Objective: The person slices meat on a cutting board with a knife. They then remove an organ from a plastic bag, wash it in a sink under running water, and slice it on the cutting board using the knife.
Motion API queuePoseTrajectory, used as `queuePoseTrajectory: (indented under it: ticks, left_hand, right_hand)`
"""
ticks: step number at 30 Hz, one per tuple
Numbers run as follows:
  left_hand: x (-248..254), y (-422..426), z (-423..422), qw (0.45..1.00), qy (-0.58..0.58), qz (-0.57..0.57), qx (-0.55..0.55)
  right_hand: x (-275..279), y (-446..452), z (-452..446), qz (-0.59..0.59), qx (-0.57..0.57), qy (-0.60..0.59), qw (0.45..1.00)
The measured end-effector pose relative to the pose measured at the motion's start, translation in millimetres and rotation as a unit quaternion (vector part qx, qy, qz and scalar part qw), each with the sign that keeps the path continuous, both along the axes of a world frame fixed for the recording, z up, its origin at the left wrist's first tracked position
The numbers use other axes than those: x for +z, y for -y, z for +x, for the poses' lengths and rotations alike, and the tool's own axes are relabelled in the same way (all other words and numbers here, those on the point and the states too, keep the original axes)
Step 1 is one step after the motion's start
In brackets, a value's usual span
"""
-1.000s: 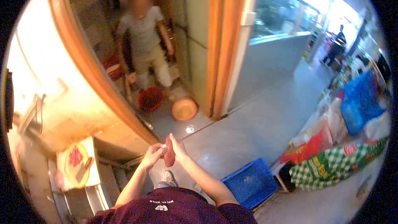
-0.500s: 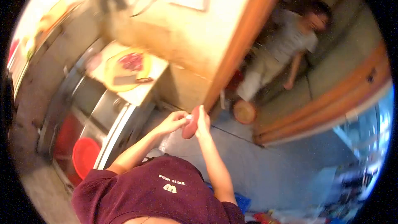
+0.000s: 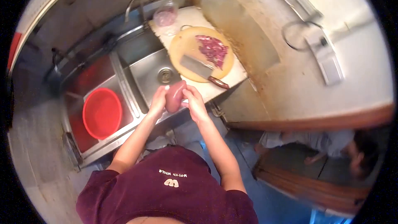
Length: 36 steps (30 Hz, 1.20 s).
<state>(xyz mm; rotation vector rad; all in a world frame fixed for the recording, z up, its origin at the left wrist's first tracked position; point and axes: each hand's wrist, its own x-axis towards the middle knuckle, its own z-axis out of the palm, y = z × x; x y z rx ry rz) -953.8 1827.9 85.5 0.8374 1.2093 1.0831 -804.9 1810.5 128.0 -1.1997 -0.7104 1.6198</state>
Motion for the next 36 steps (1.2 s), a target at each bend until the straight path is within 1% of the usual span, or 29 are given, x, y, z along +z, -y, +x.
queuePoseTrajectory:
  ticks: [1, 2, 3, 4, 7, 9, 11, 15, 16, 20, 24, 27, 30, 31, 34, 36]
  left_hand:
    - [-7, -7, -13, 0.999, 0.036, -0.001, 0.028]
    - [-14, -13, -22, 0.994, 0.068, -0.027, 0.082]
    - [-19, -17, -33, 0.989, 0.077, -0.037, 0.124]
    - [-25, -23, -42, 0.982, 0.086, -0.045, 0.162]
    - [-38, -45, -68, 0.961, 0.096, -0.081, 0.244]
    - [-47, -61, -81, 0.947, 0.178, -0.059, 0.259]
    - [-59, -78, -92, 0.930, 0.255, -0.051, 0.260]
    - [-39, -107, -98, 0.919, 0.295, -0.039, 0.258]
    - [-38, -113, -99, 0.918, 0.299, -0.037, 0.258]
    - [-41, -142, -104, 0.909, 0.314, -0.032, 0.272]
    - [-87, -167, -119, 0.904, 0.320, -0.044, 0.278]
    - [-96, -184, -127, 0.895, 0.345, -0.041, 0.280]
    - [-96, -198, -137, 0.909, 0.319, -0.011, 0.266]
    - [-88, -202, -138, 0.912, 0.299, -0.026, 0.279]
    - [-88, -209, -153, 0.916, 0.272, -0.048, 0.292]
    - [-85, -215, -159, 0.926, 0.248, -0.031, 0.283]
  right_hand:
    - [1, -9, -7, -0.006, 0.031, 0.011, 0.999]
    - [4, -20, -13, -0.010, 0.061, 0.020, 0.998]
    - [9, -28, -18, -0.013, 0.096, 0.029, 0.995]
    - [2, -38, -20, -0.028, 0.117, 0.021, 0.992]
    - [-16, -71, -28, -0.053, 0.142, 0.030, 0.988]
    - [-27, -97, -30, -0.064, 0.141, 0.039, 0.987]
    - [-38, -126, -29, -0.072, 0.139, 0.023, 0.987]
    - [-61, -190, -31, -0.095, 0.167, -0.029, 0.981]
    - [-71, -209, -33, -0.101, 0.173, -0.046, 0.979]
    - [-118, -279, -58, -0.133, 0.201, -0.052, 0.969]
    - [-144, -340, -111, -0.118, 0.210, -0.054, 0.969]
    - [-151, -383, -159, -0.134, 0.160, -0.045, 0.977]
    - [-153, -418, -195, -0.107, 0.109, -0.060, 0.986]
    - [-158, -427, -203, -0.097, 0.085, -0.069, 0.989]
    - [-164, -438, -221, -0.065, 0.000, -0.079, 0.995]
    - [-159, -433, -228, -0.043, -0.051, -0.040, 0.997]
